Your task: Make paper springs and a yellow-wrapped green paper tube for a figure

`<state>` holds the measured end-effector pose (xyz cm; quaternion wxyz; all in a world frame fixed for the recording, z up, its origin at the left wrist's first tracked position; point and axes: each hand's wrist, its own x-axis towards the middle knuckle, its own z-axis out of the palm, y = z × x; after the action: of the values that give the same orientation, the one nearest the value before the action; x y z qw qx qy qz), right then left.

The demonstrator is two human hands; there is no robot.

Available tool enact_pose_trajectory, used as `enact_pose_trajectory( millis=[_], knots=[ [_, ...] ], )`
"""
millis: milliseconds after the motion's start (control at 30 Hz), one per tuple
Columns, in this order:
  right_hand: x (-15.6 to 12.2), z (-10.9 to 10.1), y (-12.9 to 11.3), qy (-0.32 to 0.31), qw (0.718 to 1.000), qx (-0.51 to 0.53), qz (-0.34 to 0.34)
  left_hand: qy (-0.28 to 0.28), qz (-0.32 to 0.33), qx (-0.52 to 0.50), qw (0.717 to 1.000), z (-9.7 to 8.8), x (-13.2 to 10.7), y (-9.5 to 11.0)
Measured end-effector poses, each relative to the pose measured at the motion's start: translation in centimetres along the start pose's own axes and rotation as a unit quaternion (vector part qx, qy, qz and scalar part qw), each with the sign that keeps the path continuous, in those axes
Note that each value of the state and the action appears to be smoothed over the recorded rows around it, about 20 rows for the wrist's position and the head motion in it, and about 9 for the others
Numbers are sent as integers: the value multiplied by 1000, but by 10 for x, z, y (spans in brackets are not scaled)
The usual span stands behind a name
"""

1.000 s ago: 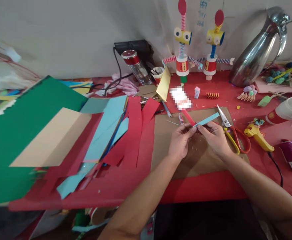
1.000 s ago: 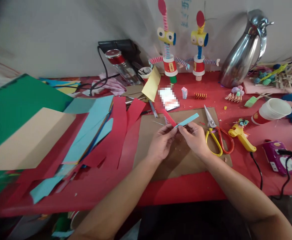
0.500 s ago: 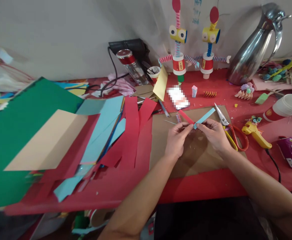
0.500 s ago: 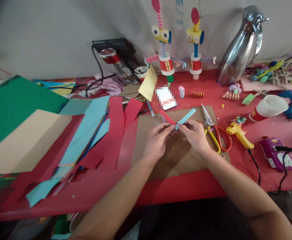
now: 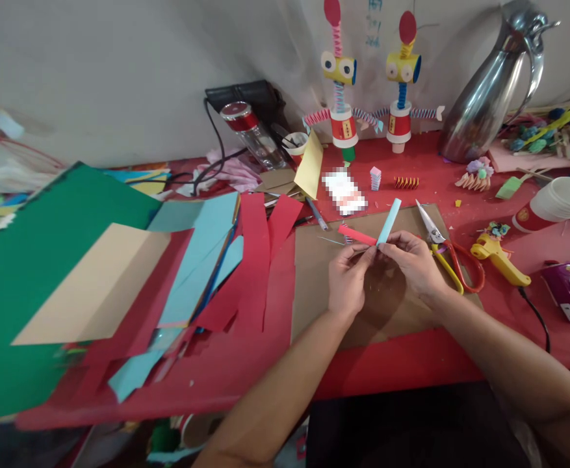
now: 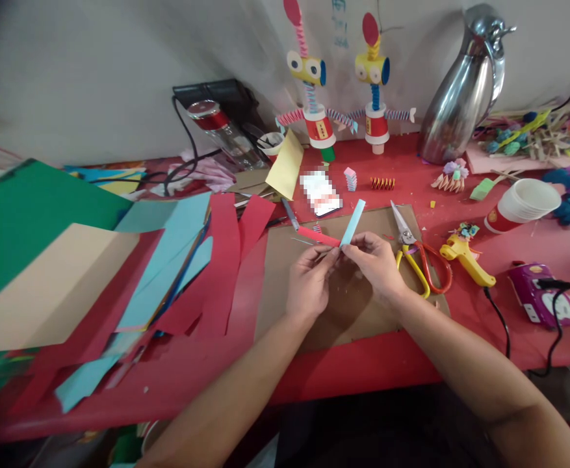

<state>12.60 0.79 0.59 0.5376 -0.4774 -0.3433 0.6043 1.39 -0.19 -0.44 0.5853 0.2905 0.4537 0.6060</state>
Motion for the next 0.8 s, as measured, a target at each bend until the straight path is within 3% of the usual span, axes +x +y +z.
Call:
enact_pose_trajectory(
  millis=[167, 300, 800],
  knots=[
    [7, -9, -7, -65, 997, 9, 28, -36, -83, -76, 993, -4, 5, 4],
    [9, -13, -10, -84, 995, -9, 46, -31, -142, -111, 983, -6, 8, 5],
    [7, -12, -11, -81, 996, -40, 26, -32, -164, -112, 980, -5, 7, 8]
  ],
)
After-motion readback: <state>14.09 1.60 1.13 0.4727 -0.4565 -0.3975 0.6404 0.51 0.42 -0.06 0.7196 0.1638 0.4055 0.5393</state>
